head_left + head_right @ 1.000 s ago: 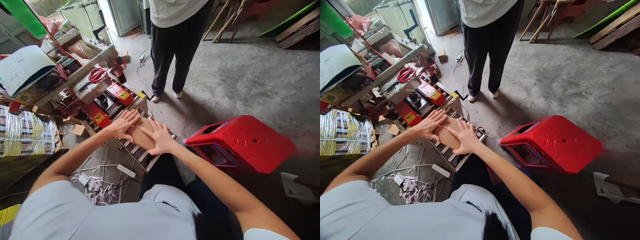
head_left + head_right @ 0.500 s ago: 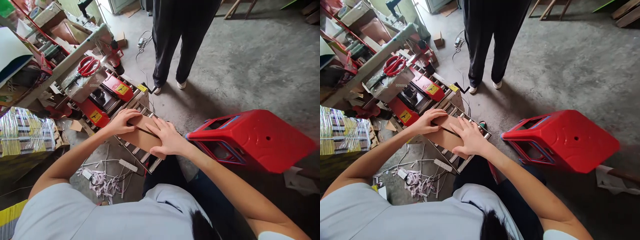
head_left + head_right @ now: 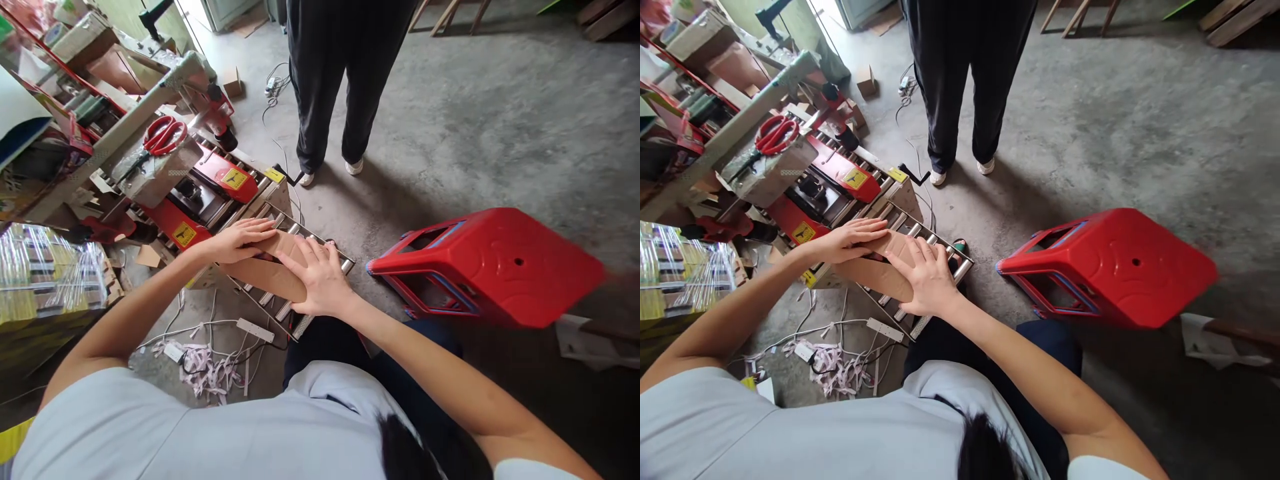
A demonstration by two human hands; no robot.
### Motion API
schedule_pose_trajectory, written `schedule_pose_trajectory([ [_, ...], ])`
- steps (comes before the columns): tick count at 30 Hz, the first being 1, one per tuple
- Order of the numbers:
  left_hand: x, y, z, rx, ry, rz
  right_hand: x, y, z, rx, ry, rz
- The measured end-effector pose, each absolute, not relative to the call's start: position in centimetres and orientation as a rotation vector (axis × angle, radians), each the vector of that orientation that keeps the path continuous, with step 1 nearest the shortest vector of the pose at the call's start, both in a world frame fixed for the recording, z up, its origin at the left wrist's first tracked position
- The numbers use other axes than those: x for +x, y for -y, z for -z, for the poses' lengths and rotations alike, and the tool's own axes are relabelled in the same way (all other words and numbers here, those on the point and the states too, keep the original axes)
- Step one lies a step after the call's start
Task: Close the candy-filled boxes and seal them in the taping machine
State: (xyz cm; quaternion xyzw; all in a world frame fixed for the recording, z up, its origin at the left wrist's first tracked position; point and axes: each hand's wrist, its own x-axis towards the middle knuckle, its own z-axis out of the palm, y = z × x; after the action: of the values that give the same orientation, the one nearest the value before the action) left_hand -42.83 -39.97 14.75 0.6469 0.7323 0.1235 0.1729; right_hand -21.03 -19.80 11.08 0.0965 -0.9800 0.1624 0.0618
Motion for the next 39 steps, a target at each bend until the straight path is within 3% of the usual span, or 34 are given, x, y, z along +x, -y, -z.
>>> schedule_pose_trajectory([
  [9, -39.7, 40.6, -15.2, 1.807, -2.337, 0.057, -21.6, 18.3, -11.6, 0.443, 3.0, -0.541],
  [15, -43.1, 40.2, -15.4, 1.92, -2.229, -0.046, -21.6, 19.7, -12.2, 0.228, 3.006, -0.557],
  [18, -44.0, 43.1, -16.2, 1.828, -2.405, -0.128, -23.2, 22.0, -12.1, 0.136, 2.998, -0.564],
  [21, -41.7, 46.9, -15.1, 1.426, -3.049, -0.623, -28.2, 25.2, -12.0, 0.092, 3.017, -0.586],
  [23, -38.6, 48.3, -12.8, 0.798, -3.495, -1.359, -33.4, 27.6, -12.1, 0.106, 2.985, -0.64],
  [25, -34.7, 48.2, -9.9, 0.018, -3.548, -1.881, -38.8, 29.9, -12.4, 0.11, 2.939, -0.713],
  [27, -30.7, 46.6, -7.1, -0.26, -3.283, -1.861, -42.5, 31.6, -12.9, 0.155, 2.913, -0.769],
  [29, -27.5, 44.3, -4.9, -0.137, -3.021, -1.693, -42.9, 32.0, -13.0, 0.253, 2.848, -0.829],
  [33, -24.0, 40.0, -3.1, 0.225, -2.704, -1.593, -32.8, 27.4, -9.5, 0.272, 2.685, -0.99],
  [39, -24.2, 35.4, -4.2, 0.594, -2.262, -1.667, -8.0, 16.1, -3.7, -0.748, 2.722, -1.107],
])
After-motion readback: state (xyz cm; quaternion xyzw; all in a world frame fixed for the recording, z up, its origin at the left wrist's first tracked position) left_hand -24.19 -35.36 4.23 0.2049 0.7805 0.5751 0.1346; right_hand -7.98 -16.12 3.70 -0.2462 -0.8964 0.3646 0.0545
